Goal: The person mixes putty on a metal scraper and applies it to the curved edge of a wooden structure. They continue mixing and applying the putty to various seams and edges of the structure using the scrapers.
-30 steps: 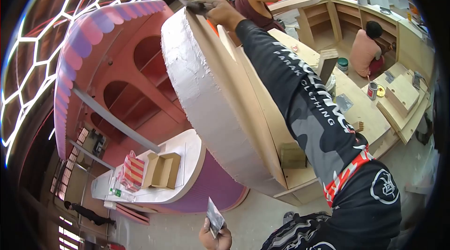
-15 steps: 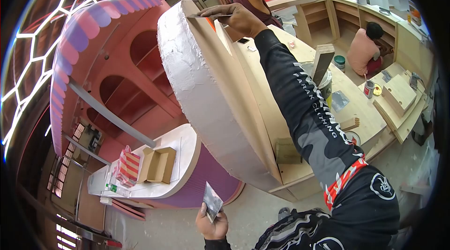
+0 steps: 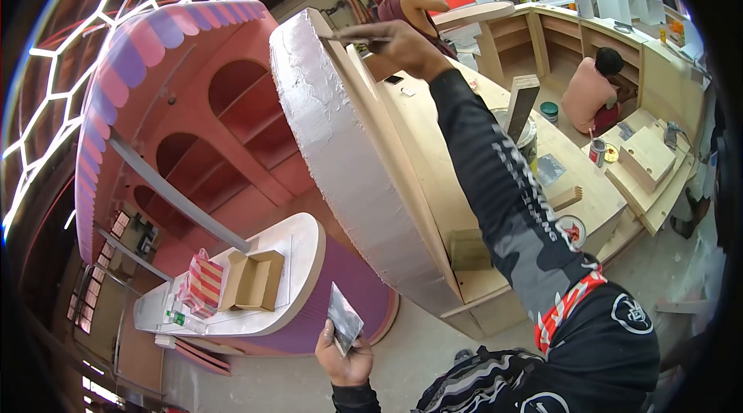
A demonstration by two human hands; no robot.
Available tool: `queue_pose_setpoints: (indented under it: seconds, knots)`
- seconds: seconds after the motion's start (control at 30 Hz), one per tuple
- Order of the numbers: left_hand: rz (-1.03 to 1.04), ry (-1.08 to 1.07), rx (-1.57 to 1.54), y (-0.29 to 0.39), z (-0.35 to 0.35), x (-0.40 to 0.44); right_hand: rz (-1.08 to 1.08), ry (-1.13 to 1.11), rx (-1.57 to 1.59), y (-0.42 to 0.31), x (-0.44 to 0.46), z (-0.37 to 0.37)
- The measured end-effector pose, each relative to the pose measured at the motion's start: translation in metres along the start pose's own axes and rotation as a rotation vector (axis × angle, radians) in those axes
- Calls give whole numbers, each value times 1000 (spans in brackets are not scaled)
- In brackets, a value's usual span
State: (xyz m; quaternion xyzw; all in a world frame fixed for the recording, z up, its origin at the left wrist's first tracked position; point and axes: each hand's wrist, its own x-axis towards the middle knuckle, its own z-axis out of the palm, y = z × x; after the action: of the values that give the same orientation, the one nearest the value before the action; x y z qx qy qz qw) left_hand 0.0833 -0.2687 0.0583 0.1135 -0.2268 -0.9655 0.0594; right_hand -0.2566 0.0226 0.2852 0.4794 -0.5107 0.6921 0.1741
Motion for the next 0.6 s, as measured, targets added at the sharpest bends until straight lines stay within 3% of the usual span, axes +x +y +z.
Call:
queue_pose_setpoints:
  seconds: [0.07,0.13,0.2,0.27,0.33,0.4,0.47,0.53,0.6]
  knots:
    - [-20,-16,-10,3,6,3,-214,-74,-410,-14,-34,2]
    - [-21,-97,8,7,22,3,-199,-59,-526,-28,-64,3]
    - [-3,-94,29,13,33,5,-214,212,-381,-75,-98,41]
    - [15,-246,16,18,57,0,-476,223,-822,-118,-122,76]
    - [45,-222,-51,19,87,-4,-534,-65,-1025,-163,-144,114]
    - [-142,-601,-32,28,102,-4,-600,-210,-1035,-176,-149,150]
    - [-194,-734,-129,33,110,-2,-576,-328,-1002,-169,-150,173]
    - [212,-78,-1,39,146,-20,-556,-438,-970,-172,-147,182]
    - [-56,-1071,-417,80,101,-5,-583,-544,-1318,-190,-133,176]
